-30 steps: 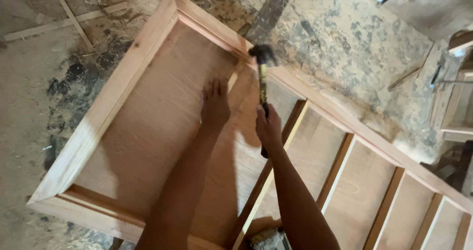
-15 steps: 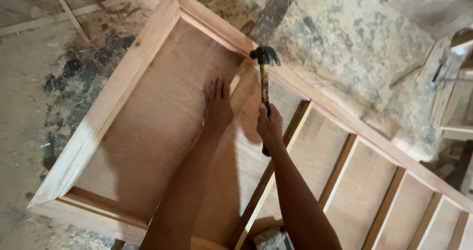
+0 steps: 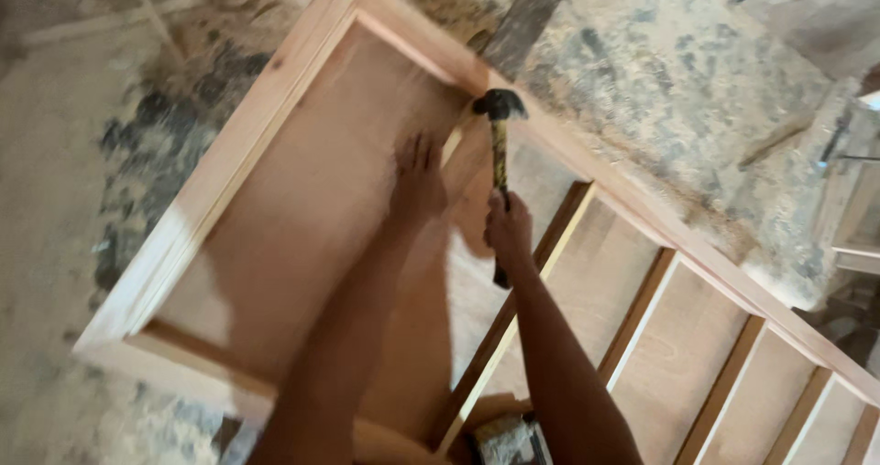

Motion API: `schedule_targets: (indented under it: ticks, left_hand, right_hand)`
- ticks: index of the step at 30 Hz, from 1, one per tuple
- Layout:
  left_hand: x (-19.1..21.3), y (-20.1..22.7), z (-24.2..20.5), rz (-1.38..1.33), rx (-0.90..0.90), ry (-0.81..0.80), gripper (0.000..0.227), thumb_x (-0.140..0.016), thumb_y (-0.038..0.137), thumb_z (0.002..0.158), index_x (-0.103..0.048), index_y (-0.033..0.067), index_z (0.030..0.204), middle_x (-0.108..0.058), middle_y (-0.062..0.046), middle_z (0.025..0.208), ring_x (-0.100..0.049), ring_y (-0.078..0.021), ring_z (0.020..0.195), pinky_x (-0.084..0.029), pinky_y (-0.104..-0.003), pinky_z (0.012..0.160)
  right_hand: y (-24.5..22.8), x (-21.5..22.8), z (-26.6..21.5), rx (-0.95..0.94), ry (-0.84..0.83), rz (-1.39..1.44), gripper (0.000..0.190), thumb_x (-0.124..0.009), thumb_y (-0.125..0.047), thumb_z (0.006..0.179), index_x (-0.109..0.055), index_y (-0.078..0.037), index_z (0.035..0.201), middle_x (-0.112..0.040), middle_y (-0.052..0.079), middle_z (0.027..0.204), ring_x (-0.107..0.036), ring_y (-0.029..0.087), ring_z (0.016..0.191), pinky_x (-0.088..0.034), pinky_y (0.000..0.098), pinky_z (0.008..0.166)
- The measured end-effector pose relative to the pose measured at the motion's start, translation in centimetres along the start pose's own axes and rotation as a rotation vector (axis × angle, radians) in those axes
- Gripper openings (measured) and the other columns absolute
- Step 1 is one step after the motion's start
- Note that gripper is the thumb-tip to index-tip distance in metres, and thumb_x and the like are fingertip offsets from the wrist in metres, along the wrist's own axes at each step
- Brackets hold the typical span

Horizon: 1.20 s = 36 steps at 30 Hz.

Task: The person assembles a large wooden frame by positioning wooden slats and securing them using a nail gun and a hammer.

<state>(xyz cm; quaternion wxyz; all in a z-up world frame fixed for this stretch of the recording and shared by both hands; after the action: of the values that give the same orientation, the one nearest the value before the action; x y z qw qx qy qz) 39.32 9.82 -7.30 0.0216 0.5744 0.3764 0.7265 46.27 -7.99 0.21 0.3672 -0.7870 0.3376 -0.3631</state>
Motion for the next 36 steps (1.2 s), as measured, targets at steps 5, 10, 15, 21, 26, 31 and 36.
schedule_targets:
  ticks: [5,10,15,21,26,31,36]
  left_hand:
    - [3.7,-4.2,-3.6,-0.527,-0.147,-0.029,0.054,-0.062,0.01,0.097,-0.051,0.0023,0.149,-0.056,-0.023,0.148,-0.053,-0.0385,0.138,-0.042,-0.046,0.119]
    - [13.8,-7.2,-16.7,-0.502,0.262,-0.37,0.036,-0.063,0.024,0.097,-0.063,0.0063,0.129,-0.069,-0.017,0.119,-0.068,-0.0303,0.107,-0.054,-0.042,0.093]
    - [16.1,-6.9,-22.0,-0.267,0.273,-0.632,0.036,-0.071,0.037,0.092,-0.068,0.003,0.103,-0.072,-0.019,0.097,-0.07,-0.0342,0.091,-0.054,-0.047,0.08]
    - [13.5,-6.4,-20.7,-0.103,0.093,-0.846,0.041,-0.075,0.041,0.088,-0.071,0.0038,0.105,-0.071,-0.02,0.103,-0.068,-0.0379,0.097,-0.053,-0.05,0.084]
    - [14.4,-6.1,-20.8,-0.124,0.203,-0.872,0.041,-0.074,0.039,0.087,-0.07,0.0071,0.114,-0.071,-0.017,0.111,-0.067,-0.0356,0.104,-0.053,-0.049,0.087]
    - [14.7,-5.7,-21.0,-0.12,0.218,-0.857,0.043,-0.073,0.04,0.089,-0.07,0.0069,0.117,-0.071,-0.018,0.114,-0.068,-0.0357,0.105,-0.053,-0.047,0.09]
    - [14.3,-6.3,-21.1,-0.084,0.169,-0.814,0.044,-0.075,0.041,0.089,-0.07,0.0058,0.115,-0.07,-0.02,0.112,-0.067,-0.0375,0.104,-0.052,-0.049,0.088]
  right_hand:
    - [4.1,1.3,-1.3,-0.006,-0.073,0.236,0.023,-0.054,-0.03,0.107,-0.059,-0.012,0.094,-0.044,-0.003,0.059,-0.042,0.009,0.044,-0.036,0.03,0.038]
    - [4.1,4.1,-12.9,0.031,-0.016,-0.252,0.024,-0.05,-0.026,0.106,-0.057,-0.009,0.091,-0.052,-0.001,0.06,-0.05,0.011,0.048,-0.041,0.0324,0.043]
    - [10.2,4.3,-24.3,-0.231,-0.232,-0.491,0.039,-0.043,-0.034,0.109,-0.06,-0.002,0.097,-0.057,0.009,0.06,-0.054,0.022,0.052,-0.046,0.0386,0.052]
    - [11.4,-1.3,-32.7,0.179,-0.719,-0.656,0.034,-0.057,-0.029,0.098,-0.064,-0.001,0.114,-0.072,0.024,0.083,-0.07,0.043,0.074,-0.055,0.0526,0.064]
    - [10.7,-6.4,-34.0,0.35,-0.829,-0.761,0.032,-0.057,-0.034,0.098,-0.061,-0.004,0.107,-0.068,0.027,0.077,-0.066,0.05,0.076,-0.051,0.0595,0.066]
    - [10.0,-7.2,-33.6,0.359,-0.831,-0.691,0.032,-0.056,-0.037,0.1,-0.06,-0.005,0.105,-0.068,0.026,0.077,-0.066,0.049,0.075,-0.051,0.0574,0.066]
    - [9.8,-3.2,-33.9,0.295,-0.669,-0.661,0.034,-0.058,-0.037,0.1,-0.064,-0.004,0.106,-0.07,0.024,0.083,-0.067,0.047,0.079,-0.051,0.0543,0.063]
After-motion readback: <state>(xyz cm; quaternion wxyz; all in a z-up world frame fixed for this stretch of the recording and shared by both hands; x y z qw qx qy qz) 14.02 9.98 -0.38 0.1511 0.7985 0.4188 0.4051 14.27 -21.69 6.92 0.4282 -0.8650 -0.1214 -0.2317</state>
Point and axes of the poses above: each hand's wrist, its own z-axis towards the middle knuckle, its own x-axis out of the back of the hand, y = z × x, the point moved 6 cm from there along z, towards the middle knuckle
